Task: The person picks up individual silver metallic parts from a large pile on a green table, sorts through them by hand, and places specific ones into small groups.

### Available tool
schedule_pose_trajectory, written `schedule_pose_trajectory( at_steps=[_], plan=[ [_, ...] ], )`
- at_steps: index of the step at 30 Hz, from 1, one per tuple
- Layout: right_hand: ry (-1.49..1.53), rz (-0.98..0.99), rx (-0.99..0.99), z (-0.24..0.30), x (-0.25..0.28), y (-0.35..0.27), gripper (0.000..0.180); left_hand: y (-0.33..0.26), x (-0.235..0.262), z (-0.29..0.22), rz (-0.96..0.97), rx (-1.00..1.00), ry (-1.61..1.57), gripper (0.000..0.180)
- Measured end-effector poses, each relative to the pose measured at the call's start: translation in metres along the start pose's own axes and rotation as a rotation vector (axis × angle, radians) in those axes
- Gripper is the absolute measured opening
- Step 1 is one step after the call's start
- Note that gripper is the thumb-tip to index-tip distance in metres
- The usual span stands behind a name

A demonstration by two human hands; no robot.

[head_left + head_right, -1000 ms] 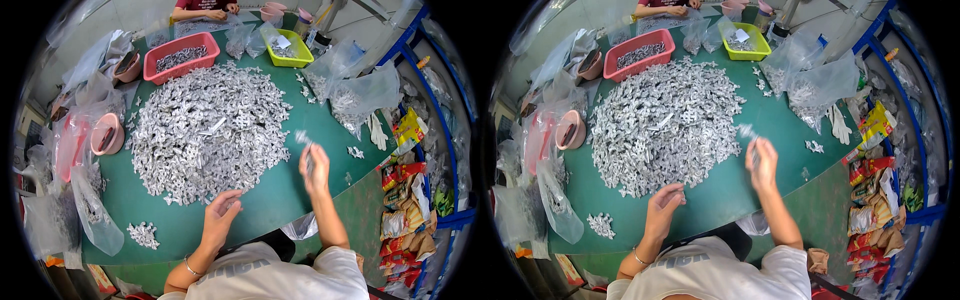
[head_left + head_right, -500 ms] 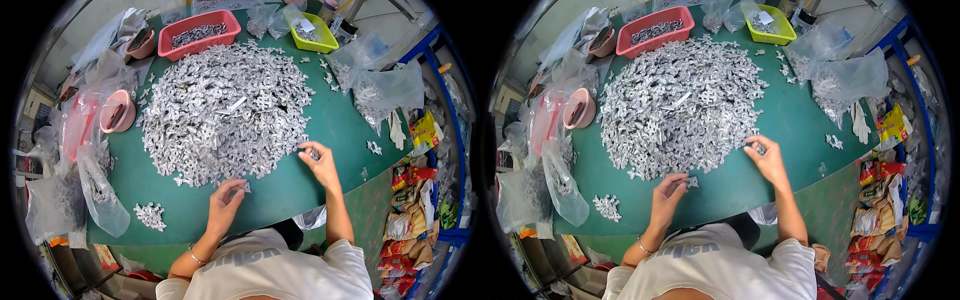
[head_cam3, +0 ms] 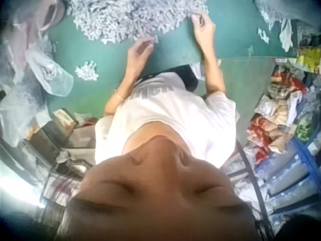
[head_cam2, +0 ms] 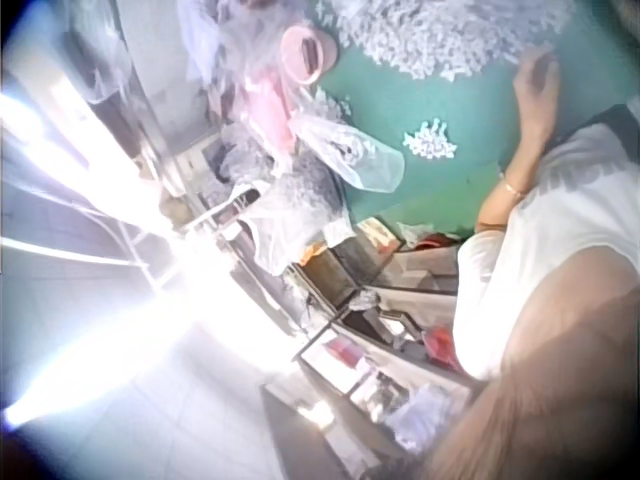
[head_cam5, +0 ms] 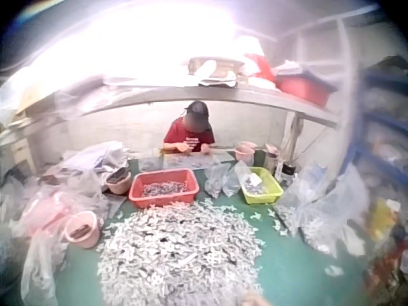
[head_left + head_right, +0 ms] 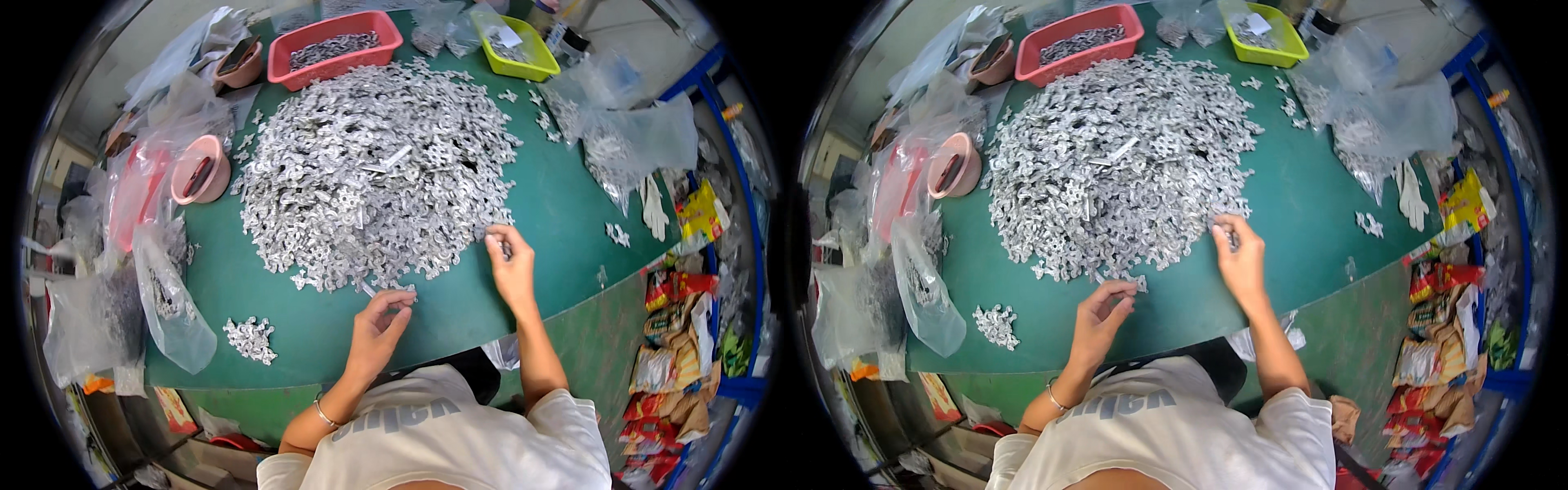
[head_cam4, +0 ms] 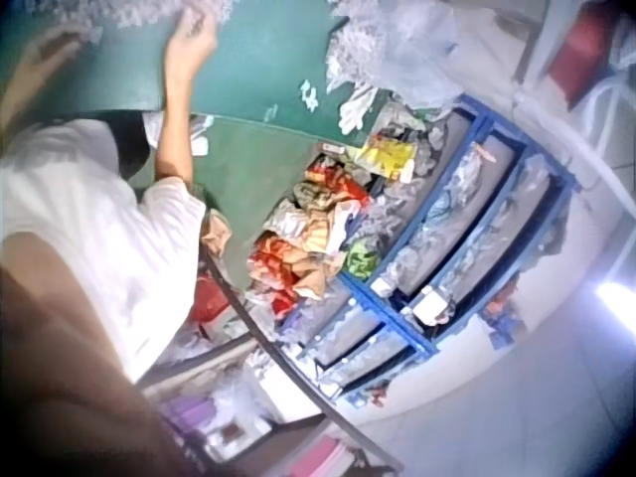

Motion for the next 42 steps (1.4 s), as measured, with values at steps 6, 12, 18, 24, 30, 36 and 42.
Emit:
schedule_pose_trajectory(
  at_steps=[6,12,18,24,30,36,42],
  plan=[
    [1.059,0.049,-0.472,-0.035,0.098,-0.043,0.021,-0.008,-0.001,0.004,-0.001,0.076,0.024,0.02],
    [1.196,-0.32,-0.77,-0.186,0.177,-0.139,0.022,-0.015,-0.019,0.009,0.081,0.076,0.056,0.02],
    [1.143,-0.656,-1.27,-0.374,0.167,-0.264,0.009,-0.025,-0.021,0.007,0.095,0.041,0.114,0.02],
    [0.372,-0.726,-1.333,-0.399,0.165,-0.251,0.039,-0.029,0.002,0.015,0.007,-0.048,0.205,0.022],
    [-0.195,-0.87,-0.664,-0.337,0.17,-0.208,0.032,-0.027,0.024,0.017,-0.208,-0.306,0.603,0.035],
    [-0.166,-0.363,0.203,-0.009,0.068,-0.116,0.021,-0.029,0.022,0.014,-0.257,-0.43,0.776,0.038],
    [-0.273,0.145,0.493,0.041,-0.058,-0.108,0.023,-0.035,0.027,0.004,-0.255,-0.429,0.756,0.035]
  ],
)
Point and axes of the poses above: each hand's wrist, its own y-axis towards the middle knuckle, its own x-axis out of the back of the hand, z = x × y, the point moved 6 cm from there along y, towards the middle knuckle, and after that the axes turned 9 degrees about -z, right-handed, at the moved point
